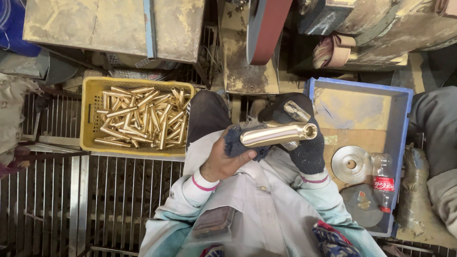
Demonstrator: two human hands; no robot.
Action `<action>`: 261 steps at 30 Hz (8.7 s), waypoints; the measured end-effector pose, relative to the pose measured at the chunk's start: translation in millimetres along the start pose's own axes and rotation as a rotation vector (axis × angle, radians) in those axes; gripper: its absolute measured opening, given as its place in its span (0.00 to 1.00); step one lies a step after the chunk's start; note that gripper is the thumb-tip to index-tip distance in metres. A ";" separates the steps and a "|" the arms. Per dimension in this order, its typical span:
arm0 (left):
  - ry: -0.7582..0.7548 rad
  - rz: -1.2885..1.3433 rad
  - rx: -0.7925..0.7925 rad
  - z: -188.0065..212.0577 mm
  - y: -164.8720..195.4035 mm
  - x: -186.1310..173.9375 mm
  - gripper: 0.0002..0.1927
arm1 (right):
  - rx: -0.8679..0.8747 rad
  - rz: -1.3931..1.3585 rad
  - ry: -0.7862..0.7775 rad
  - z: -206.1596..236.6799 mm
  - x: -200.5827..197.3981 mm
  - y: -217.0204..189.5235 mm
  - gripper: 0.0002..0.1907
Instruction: The person sits on the floor and uses a belt sander to polish brass-colored metal parts. They pick up each part from a yellow basket, press it against the moving belt, rotate it to smooth different surfaces, and place the finished part into a blue crate.
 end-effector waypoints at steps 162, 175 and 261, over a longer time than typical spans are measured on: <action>0.197 -0.900 -0.191 -22.6 -84.0 -39.8 0.29 | 0.128 -0.173 -0.191 -52.2 98.4 -102.0 0.21; 0.616 0.184 -0.165 10.8 -110.1 -161.2 0.22 | 0.258 -0.327 -0.364 -34.8 143.4 -22.9 0.20; 0.568 -1.264 -0.116 -65.4 -112.2 -129.3 0.22 | 0.426 -0.599 -0.382 -15.3 156.6 120.1 0.18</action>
Point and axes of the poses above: each hand's wrist, its own z-axis away from the middle knuckle, its own x-axis out of the palm, y = z × x, the point moved 10 cm from there along -z, towards the middle knuckle, and after that the axes turned 9 degrees about -x, right-handed, at the moved point
